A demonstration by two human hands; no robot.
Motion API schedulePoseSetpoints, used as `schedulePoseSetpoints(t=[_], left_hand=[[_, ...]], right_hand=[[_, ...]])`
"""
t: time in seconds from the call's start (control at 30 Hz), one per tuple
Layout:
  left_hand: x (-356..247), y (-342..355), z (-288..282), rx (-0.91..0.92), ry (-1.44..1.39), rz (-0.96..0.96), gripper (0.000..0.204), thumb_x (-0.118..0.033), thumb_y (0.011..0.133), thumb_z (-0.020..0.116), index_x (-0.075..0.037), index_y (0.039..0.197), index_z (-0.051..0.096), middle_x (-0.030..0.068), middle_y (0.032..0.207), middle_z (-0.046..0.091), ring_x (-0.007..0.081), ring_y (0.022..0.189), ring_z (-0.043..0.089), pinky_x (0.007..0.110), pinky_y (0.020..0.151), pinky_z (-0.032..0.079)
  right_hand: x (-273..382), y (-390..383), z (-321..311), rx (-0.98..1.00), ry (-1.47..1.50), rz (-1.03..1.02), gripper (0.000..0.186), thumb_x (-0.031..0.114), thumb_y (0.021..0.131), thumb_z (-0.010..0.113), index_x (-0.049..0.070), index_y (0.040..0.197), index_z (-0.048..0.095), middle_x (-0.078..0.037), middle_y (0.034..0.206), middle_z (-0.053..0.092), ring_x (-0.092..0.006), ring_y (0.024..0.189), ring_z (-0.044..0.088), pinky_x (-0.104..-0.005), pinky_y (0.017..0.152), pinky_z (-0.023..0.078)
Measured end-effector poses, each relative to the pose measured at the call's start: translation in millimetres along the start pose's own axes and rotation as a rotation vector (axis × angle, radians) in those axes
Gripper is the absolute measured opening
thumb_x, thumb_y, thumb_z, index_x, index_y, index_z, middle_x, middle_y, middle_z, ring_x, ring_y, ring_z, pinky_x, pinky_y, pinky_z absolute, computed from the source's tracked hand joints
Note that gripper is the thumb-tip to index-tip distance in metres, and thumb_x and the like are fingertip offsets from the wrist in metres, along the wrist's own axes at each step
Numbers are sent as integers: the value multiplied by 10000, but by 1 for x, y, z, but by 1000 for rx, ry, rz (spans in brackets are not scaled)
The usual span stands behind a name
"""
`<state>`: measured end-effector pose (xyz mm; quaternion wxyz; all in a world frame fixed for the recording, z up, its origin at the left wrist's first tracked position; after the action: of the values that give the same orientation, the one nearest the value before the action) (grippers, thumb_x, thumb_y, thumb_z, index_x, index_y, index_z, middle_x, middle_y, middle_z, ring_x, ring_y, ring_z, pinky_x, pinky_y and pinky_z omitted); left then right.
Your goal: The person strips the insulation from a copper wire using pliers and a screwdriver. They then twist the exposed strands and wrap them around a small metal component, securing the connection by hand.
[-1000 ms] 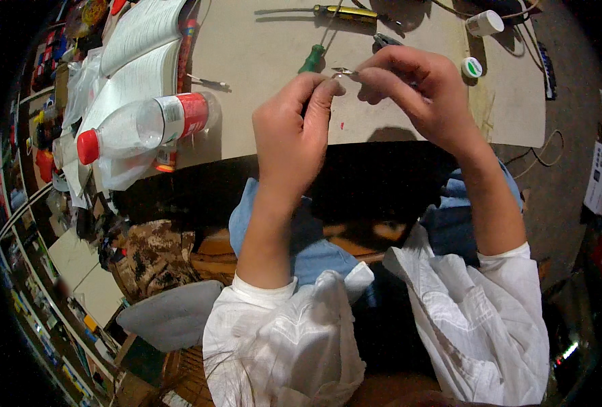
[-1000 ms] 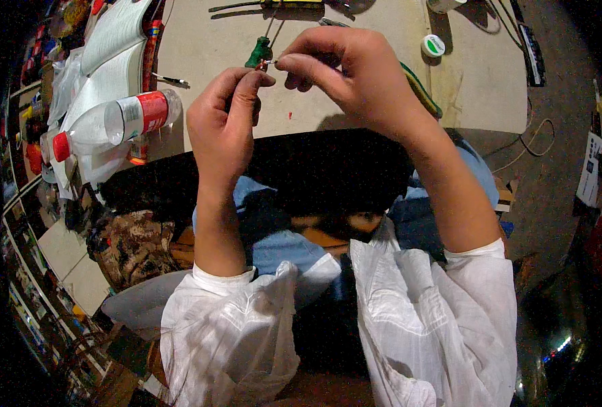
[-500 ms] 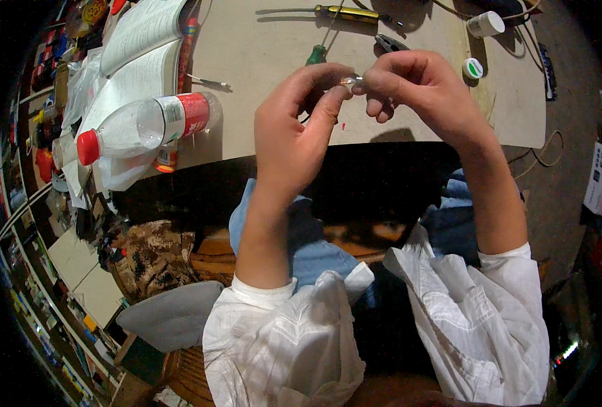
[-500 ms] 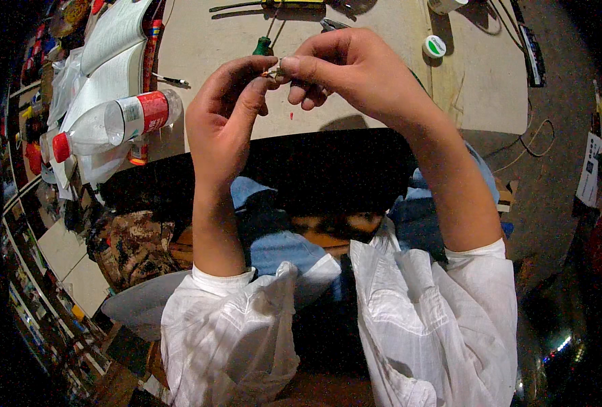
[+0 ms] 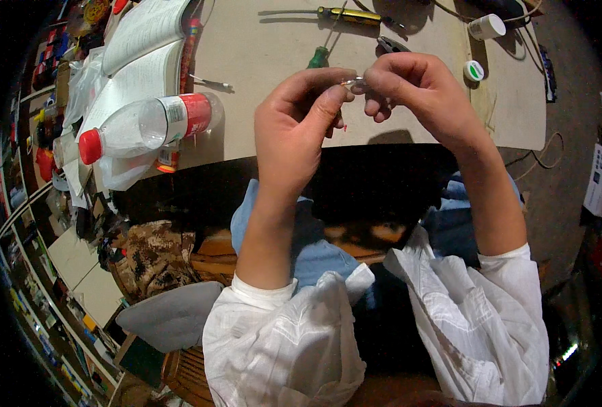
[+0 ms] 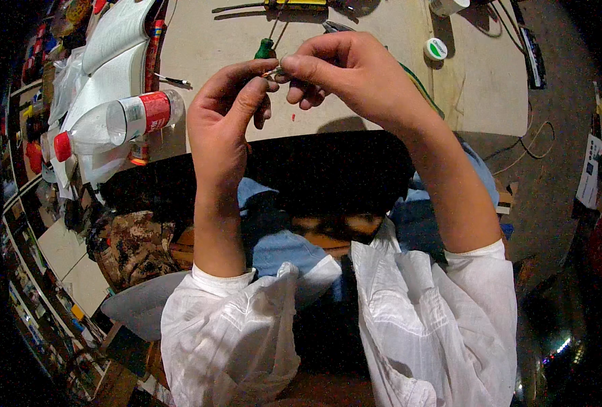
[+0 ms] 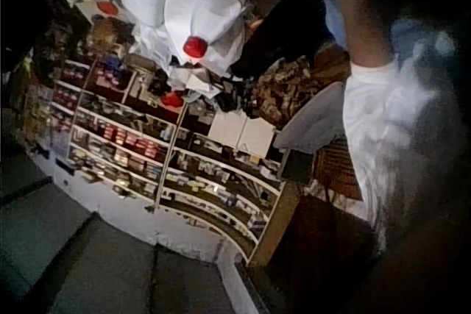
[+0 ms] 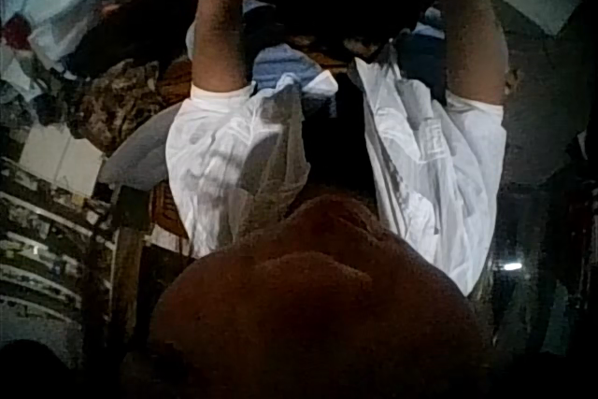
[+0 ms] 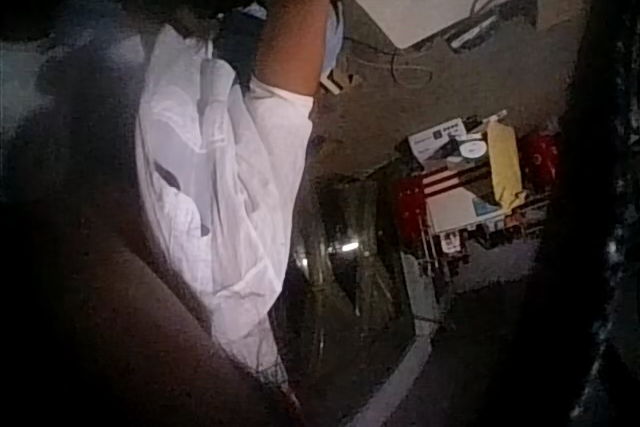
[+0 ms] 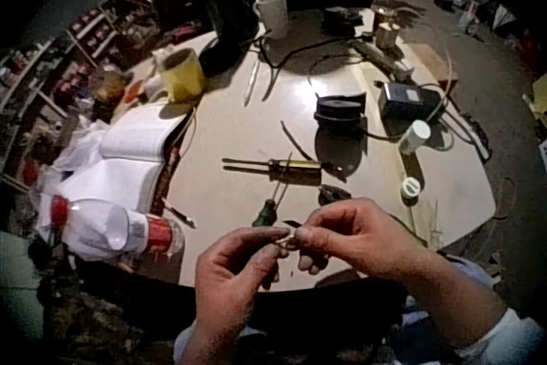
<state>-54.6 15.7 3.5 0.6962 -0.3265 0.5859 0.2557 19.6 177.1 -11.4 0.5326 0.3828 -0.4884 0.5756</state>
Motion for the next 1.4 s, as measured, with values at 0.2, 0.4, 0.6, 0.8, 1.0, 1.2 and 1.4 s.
schedulePoseSetpoints(t=[0.2, 0.4, 0.6, 0.8, 1.0, 1.2, 1.4], left_hand=[[-4, 1, 4, -28, 68, 61, 219, -73, 972, 665, 5, 1173, 703, 50, 974, 719, 69, 750, 611, 212, 650, 494], [0, 1, 4, -43, 219, 151, 203, -65, 971, 653, -3, 1154, 717, 58, 952, 707, 85, 758, 609, 228, 667, 490], [-3, 1, 2, -30, 321, 249, 208, -99, 981, 645, -8, 1148, 730, 84, 937, 697, 121, 757, 621, 253, 684, 494], [-7, -2, 4, -70, 250, 178, 230, -137, 998, 648, -4, 1163, 739, 78, 971, 731, 93, 817, 632, 232, 701, 489], [-8, -4, 4, -56, 121, 80, 254, -156, 1002, 651, 11, 1172, 739, 55, 968, 738, 63, 823, 619, 211, 699, 476], [-2, -4, -1, -20, 20, -25, 267, -169, 1003, 652, 4, 1187, 738, 33, 930, 721, 43, 743, 560, 192, 652, 435], [-8, -4, 4, -21, 52, 44, 273, -169, 1006, 644, 2, 1201, 727, 0, 851, 681, 51, 715, 546, 204, 641, 427]], right_hand=[[-1, 0, -2, -40, -10, 11, 318, 315, 1032, 628, 8, 1006, 709, -40, 845, 727, -100, 773, 684, -259, 727, 562], [-2, 1, -1, -37, -11, -37, 290, 293, 1026, 640, 12, 1004, 709, -38, 845, 724, -98, 782, 685, -260, 730, 567], [2, 1, 3, -52, -61, -106, 251, 247, 1020, 654, 5, 994, 714, -40, 842, 723, -99, 780, 686, -259, 728, 568], [7, 0, 5, -71, -98, -155, 220, 205, 1006, 670, -8, 991, 722, -46, 839, 724, -104, 775, 691, -258, 720, 571], [11, -5, 9, -126, -245, -271, 166, 146, 981, 691, -16, 1001, 724, -58, 834, 724, -111, 776, 698, -257, 713, 568], [21, -10, 14, -163, -463, -458, 134, 117, 967, 700, -10, 1002, 726, -72, 840, 735, -123, 777, 711, -265, 708, 572], [14, -8, 13, -175, -216, -333, 160, 124, 974, 685, -29, 999, 725, -78, 839, 740, -137, 774, 713, -270, 711, 577]])
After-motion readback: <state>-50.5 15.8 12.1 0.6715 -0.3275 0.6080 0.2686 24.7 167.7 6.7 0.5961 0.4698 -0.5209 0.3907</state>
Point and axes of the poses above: each hand's wrist, its own y-axis towards the middle knuckle, its own z-axis out of the palm, x = y × z, the point moved 5 cm from there along y, towards the middle knuckle
